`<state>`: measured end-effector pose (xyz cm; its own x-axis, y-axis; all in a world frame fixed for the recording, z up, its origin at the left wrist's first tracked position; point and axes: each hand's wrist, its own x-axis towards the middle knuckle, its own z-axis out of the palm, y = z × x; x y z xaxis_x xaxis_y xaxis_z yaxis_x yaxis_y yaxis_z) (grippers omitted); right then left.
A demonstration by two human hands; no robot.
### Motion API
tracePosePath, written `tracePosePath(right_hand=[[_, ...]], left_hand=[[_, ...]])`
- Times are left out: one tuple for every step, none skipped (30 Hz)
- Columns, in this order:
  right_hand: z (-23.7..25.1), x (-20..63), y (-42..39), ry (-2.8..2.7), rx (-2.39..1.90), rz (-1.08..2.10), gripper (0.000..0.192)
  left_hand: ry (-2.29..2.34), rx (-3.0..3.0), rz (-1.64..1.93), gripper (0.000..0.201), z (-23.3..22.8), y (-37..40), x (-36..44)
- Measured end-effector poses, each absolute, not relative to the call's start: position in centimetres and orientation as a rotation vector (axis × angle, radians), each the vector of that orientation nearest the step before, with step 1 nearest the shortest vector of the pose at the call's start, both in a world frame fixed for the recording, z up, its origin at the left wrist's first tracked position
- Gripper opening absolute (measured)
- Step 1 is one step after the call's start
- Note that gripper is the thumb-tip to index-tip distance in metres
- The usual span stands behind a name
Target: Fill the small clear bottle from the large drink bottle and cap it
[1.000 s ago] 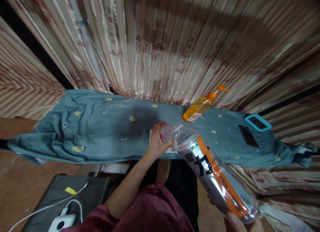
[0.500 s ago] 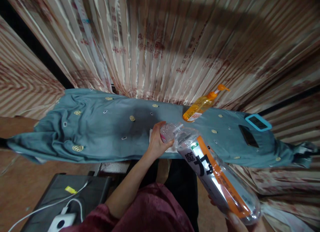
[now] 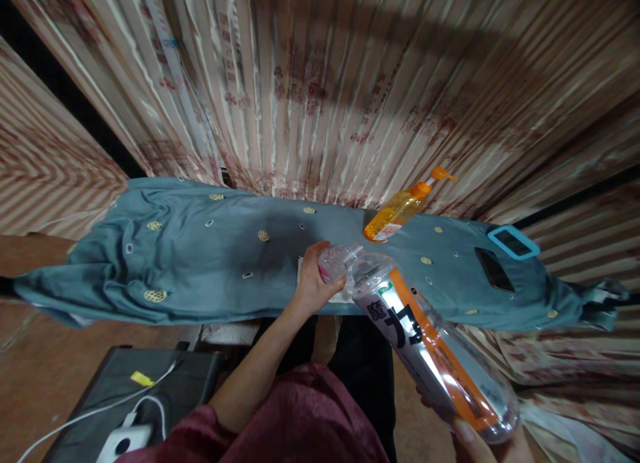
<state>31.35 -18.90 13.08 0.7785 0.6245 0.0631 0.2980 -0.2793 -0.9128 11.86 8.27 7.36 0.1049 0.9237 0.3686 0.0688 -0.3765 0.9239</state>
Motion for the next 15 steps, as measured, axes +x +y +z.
tracePosePath(right_hand=[[13.12, 31.26, -18.81, -0.689, -1.867, 0.392, 0.095], [13.14, 31.18, -18.72, -0.672, -1.853, 0.413, 0.097], [13.15, 31.12, -18.64, -0.658, -1.837, 0.427, 0.099], [13.14, 31.08, -18.58, -0.649, -1.822, 0.436, 0.099], [13.11, 31.08, -18.54, -0.65, -1.811, 0.438, 0.099], [13.06, 31.11, -18.53, -0.662, -1.806, 0.439, 0.099], [12.99, 31.15, -18.55, -0.679, -1.804, 0.442, 0.098], [12.91, 31.21, -18.58, -0.694, -1.806, 0.444, 0.097], [12.85, 31.26, -18.62, -0.705, -1.811, 0.448, 0.096], [12.82, 31.29, -18.65, -0.712, -1.814, 0.451, 0.095], [12.82, 31.29, -18.65, -0.715, -1.813, 0.453, 0.094], [12.88, 31.25, -18.62, -0.717, -1.809, 0.451, 0.092], [13.01, 31.16, -18.56, -0.716, -1.807, 0.444, 0.091], [13.19, 31.03, -18.46, -0.711, -1.804, 0.436, 0.091], [13.43, 30.86, -18.33, -0.698, -1.801, 0.433, 0.092]], left_hand=[[1.005, 1.593, 1.362, 0.08, 7.42, 8.24, 11.85], [1.012, 1.591, 1.353, 0.081, 7.48, 8.22, 11.84], [1.02, 1.59, 1.347, 0.081, 7.52, 8.21, 11.83], [1.026, 1.588, 1.343, 0.081, 7.56, 8.2, 11.82], [1.031, 1.587, 1.343, 0.081, 7.58, 8.19, 11.81], [1.032, 1.585, 1.344, 0.081, 7.59, 8.19, 11.8], [1.032, 1.582, 1.346, 0.08, 7.58, 8.19, 11.78], [1.03, 1.578, 1.347, 0.079, 7.55, 8.2, 11.77], [1.028, 1.573, 1.347, 0.079, 7.52, 8.21, 11.75], [1.026, 1.569, 1.345, 0.079, 7.47, 8.22, 11.74], [1.025, 1.565, 1.342, 0.079, 7.42, 8.24, 11.72], [1.025, 1.563, 1.338, 0.08, 7.37, 8.24, 11.7], [1.025, 1.563, 1.336, 0.081, 7.32, 8.25, 11.69], [1.025, 1.567, 1.335, 0.081, 7.28, 8.25, 11.68], [1.027, 1.572, 1.336, 0.08, 7.24, 8.26, 11.67]])
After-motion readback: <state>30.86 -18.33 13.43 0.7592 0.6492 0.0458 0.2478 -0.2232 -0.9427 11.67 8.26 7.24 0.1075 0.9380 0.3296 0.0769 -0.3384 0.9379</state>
